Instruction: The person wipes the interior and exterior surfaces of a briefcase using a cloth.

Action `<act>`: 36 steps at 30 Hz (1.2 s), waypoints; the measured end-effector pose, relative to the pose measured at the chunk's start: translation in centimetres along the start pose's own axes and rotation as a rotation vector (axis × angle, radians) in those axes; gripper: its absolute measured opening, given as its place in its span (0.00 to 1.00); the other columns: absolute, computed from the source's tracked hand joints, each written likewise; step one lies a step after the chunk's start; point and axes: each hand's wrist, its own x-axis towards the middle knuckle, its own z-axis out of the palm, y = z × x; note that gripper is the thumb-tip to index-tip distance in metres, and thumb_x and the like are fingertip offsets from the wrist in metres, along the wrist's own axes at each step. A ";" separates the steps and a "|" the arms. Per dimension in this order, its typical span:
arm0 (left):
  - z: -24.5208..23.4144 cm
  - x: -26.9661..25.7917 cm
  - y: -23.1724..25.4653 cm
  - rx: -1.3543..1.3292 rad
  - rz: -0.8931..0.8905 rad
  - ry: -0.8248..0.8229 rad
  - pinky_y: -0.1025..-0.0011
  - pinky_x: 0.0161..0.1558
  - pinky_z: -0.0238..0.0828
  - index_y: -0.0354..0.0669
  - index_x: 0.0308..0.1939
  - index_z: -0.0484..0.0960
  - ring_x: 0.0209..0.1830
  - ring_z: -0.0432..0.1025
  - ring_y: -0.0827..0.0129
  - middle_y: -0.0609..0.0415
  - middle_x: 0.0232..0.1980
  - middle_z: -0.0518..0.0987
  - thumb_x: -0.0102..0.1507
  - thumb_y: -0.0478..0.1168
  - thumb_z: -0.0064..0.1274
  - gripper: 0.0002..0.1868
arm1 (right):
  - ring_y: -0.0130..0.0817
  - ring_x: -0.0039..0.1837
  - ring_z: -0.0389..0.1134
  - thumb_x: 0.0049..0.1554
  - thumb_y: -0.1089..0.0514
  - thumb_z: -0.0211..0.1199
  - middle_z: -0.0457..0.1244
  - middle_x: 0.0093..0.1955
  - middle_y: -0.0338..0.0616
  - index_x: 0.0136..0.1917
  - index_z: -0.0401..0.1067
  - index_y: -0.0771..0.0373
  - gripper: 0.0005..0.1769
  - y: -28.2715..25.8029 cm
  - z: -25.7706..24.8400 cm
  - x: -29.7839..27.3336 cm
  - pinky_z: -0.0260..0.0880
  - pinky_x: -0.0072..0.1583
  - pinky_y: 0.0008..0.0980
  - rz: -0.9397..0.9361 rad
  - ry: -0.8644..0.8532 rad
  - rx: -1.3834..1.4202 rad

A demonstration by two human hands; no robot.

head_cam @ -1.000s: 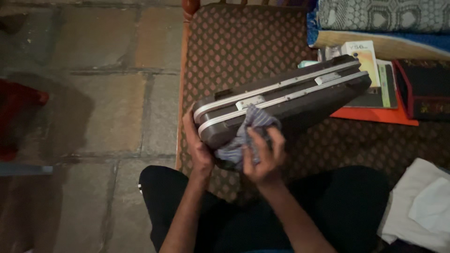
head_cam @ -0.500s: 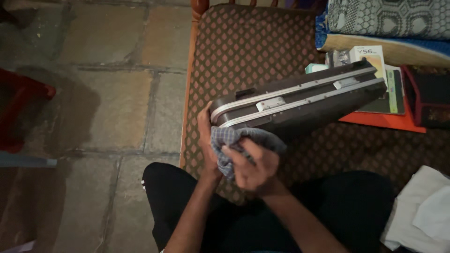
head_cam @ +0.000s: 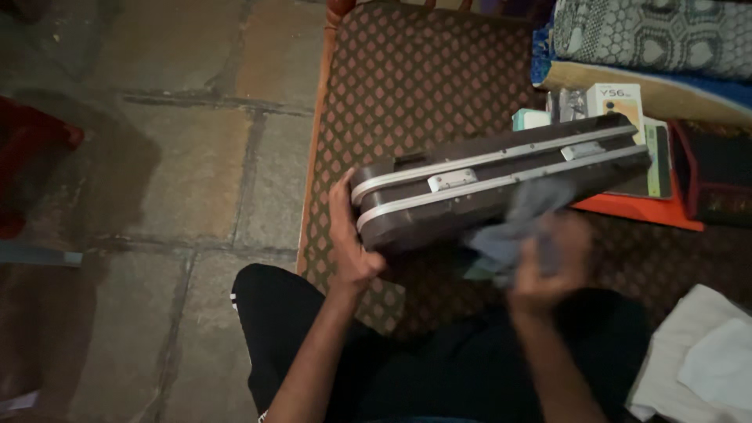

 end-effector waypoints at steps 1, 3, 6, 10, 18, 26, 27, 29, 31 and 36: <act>-0.2 -0.1 0.0 0.013 0.046 -0.023 0.55 0.75 0.60 0.31 0.78 0.58 0.75 0.63 0.49 0.36 0.77 0.65 0.55 0.85 0.46 0.68 | 0.48 0.62 0.63 0.53 0.64 0.56 0.62 0.57 0.54 0.55 0.70 0.68 0.16 -0.7 -1.5 1.3 0.64 0.66 0.45 0.217 -0.035 0.081; -0.8 -0.3 0.3 0.065 0.113 -0.097 0.53 0.76 0.62 0.29 0.78 0.55 0.77 0.62 0.45 0.33 0.77 0.62 0.51 0.82 0.57 0.71 | 0.47 0.66 0.67 0.54 0.65 0.59 0.65 0.61 0.54 0.58 0.74 0.67 0.18 -1.7 -3.4 4.6 0.65 0.70 0.45 0.197 -0.267 0.123; -0.8 -0.8 1.2 0.066 0.134 -0.170 0.54 0.72 0.65 0.29 0.77 0.57 0.75 0.64 0.45 0.35 0.74 0.64 0.48 0.75 0.68 0.70 | 0.43 0.65 0.72 0.53 0.65 0.60 0.69 0.62 0.51 0.58 0.77 0.63 0.18 -3.7 -2.5 7.6 0.72 0.68 0.42 0.100 -0.551 0.180; -1.2 -1.8 1.2 0.018 0.156 -0.224 0.49 0.76 0.63 0.29 0.75 0.60 0.76 0.65 0.44 0.34 0.73 0.67 0.49 0.69 0.70 0.65 | 0.39 0.55 0.75 0.49 0.66 0.63 0.71 0.56 0.48 0.52 0.80 0.59 0.16 -7.9 -0.7 7.9 0.79 0.54 0.34 -0.199 -0.782 0.102; -2.3 -4.0 -1.2 0.000 0.266 -0.360 0.48 0.78 0.53 0.34 0.77 0.59 0.78 0.65 0.43 0.37 0.76 0.69 0.53 0.74 0.59 0.62 | 0.35 0.46 0.77 0.47 0.67 0.63 0.73 0.52 0.44 0.52 0.80 0.59 0.19 -7.6 -0.4 13.5 0.77 0.47 0.33 -0.082 -1.140 0.110; -3.1 -5.6 -2.2 0.121 0.200 -0.533 0.43 0.80 0.45 0.42 0.79 0.55 0.78 0.64 0.45 0.37 0.76 0.70 0.54 0.68 0.59 0.58 | 0.40 0.50 0.75 0.46 0.63 0.62 0.73 0.48 0.43 0.50 0.80 0.58 0.17 -12.1 3.3 11.3 0.74 0.51 0.37 -0.285 -1.288 0.353; -3.2 -5.2 -2.2 0.278 0.284 -0.568 0.40 0.78 0.44 0.49 0.76 0.57 0.76 0.65 0.46 0.42 0.72 0.73 0.48 0.68 0.61 0.58 | 0.39 0.49 0.75 0.45 0.63 0.61 0.72 0.48 0.42 0.49 0.80 0.58 0.18 -11.8 3.1 11.4 0.74 0.50 0.37 -0.264 -1.328 0.310; -3.2 -4.9 -1.7 0.274 0.352 -0.516 0.40 0.77 0.48 0.49 0.76 0.52 0.74 0.66 0.46 0.42 0.70 0.72 0.49 0.68 0.63 0.60 | 0.37 0.48 0.73 0.48 0.61 0.61 0.72 0.47 0.40 0.52 0.80 0.56 0.18 -10.1 2.5 11.9 0.74 0.49 0.36 -0.120 -1.425 0.155; -2.7 -4.7 -1.2 -0.051 0.323 -0.343 0.46 0.79 0.56 0.36 0.82 0.36 0.76 0.65 0.42 0.34 0.75 0.67 0.62 0.71 0.61 0.66 | 0.35 0.46 0.71 0.56 0.56 0.62 0.71 0.47 0.37 0.58 0.80 0.51 0.17 -6.6 1.8 13.4 0.75 0.48 0.36 0.131 -1.515 -0.074; -4.3 -3.1 -0.9 0.040 0.347 -0.367 0.47 0.76 0.62 0.42 0.82 0.50 0.72 0.70 0.44 0.37 0.73 0.71 0.60 0.64 0.62 0.57 | 0.36 0.54 0.74 0.53 0.53 0.62 0.70 0.58 0.42 0.58 0.79 0.53 0.19 -0.4 -6.1 13.3 0.75 0.54 0.37 0.179 -1.401 -0.227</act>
